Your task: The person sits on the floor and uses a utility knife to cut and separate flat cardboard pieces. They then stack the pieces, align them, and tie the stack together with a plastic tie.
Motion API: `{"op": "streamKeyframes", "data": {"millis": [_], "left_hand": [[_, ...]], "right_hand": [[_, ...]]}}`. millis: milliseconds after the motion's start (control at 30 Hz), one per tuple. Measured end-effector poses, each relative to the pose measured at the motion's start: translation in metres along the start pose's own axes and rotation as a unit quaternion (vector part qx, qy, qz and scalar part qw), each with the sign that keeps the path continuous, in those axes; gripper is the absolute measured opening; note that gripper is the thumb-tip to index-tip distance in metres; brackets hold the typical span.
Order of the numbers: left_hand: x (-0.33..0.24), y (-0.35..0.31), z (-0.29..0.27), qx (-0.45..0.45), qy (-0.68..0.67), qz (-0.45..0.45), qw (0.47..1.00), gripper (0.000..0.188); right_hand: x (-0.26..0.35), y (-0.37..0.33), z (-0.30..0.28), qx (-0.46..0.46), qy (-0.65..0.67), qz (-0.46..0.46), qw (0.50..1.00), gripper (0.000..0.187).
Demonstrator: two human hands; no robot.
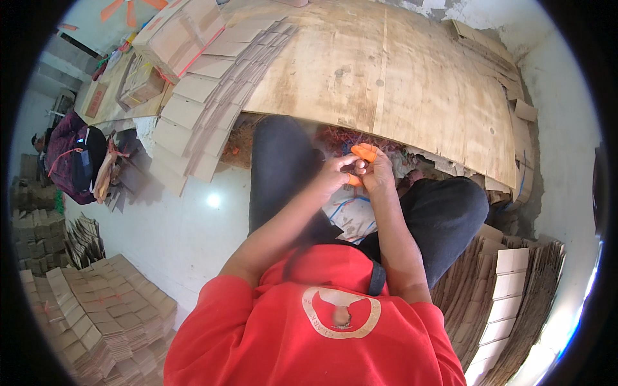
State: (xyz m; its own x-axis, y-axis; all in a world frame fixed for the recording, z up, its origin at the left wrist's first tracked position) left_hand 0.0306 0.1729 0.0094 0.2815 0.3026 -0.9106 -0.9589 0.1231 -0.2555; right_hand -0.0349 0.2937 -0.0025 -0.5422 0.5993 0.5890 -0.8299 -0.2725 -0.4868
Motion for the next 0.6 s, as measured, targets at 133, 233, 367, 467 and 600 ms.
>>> {"op": "streamKeyframes", "data": {"millis": [133, 233, 367, 467, 600], "left_hand": [[-0.003, -0.005, -0.008, -0.094, 0.094, 0.041, 0.990, 0.027], [-0.003, -0.007, -0.002, -0.164, 0.208, 0.137, 0.954, 0.021], [-0.019, -0.012, -0.002, -0.171, 0.505, 0.248, 0.809, 0.017], [-0.011, -0.013, -0.001, -0.169, 0.501, 0.297, 0.795, 0.019], [-0.020, -0.018, -0.004, -0.111, 0.322, 0.258, 0.904, 0.026]], "right_hand": [[-0.005, -0.002, 0.003, 0.051, 0.002, 0.000, 0.999, 0.009], [-0.010, -0.004, 0.012, 0.073, -0.018, -0.004, 0.997, 0.010], [-0.009, -0.007, 0.008, 0.106, -0.072, -0.023, 0.991, 0.011], [-0.020, -0.006, 0.002, 0.070, -0.025, -0.031, 0.997, 0.011], [-0.013, -0.004, 0.000, 0.151, 0.012, 0.009, 0.988, 0.016]]}}
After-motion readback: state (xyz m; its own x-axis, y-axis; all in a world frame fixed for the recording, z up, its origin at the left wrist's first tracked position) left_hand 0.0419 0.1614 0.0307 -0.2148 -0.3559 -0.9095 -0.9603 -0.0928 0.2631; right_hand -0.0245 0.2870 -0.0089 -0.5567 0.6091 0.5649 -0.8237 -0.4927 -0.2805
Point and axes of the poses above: each hand's wrist, its own y-axis towards the middle knuckle, its own z-axis out of the palm, x = y × z, the point moved 1 cm from there along y, towards the middle knuckle, and after that the axes turned 6 degrees about -z, right-handed, at the moved point
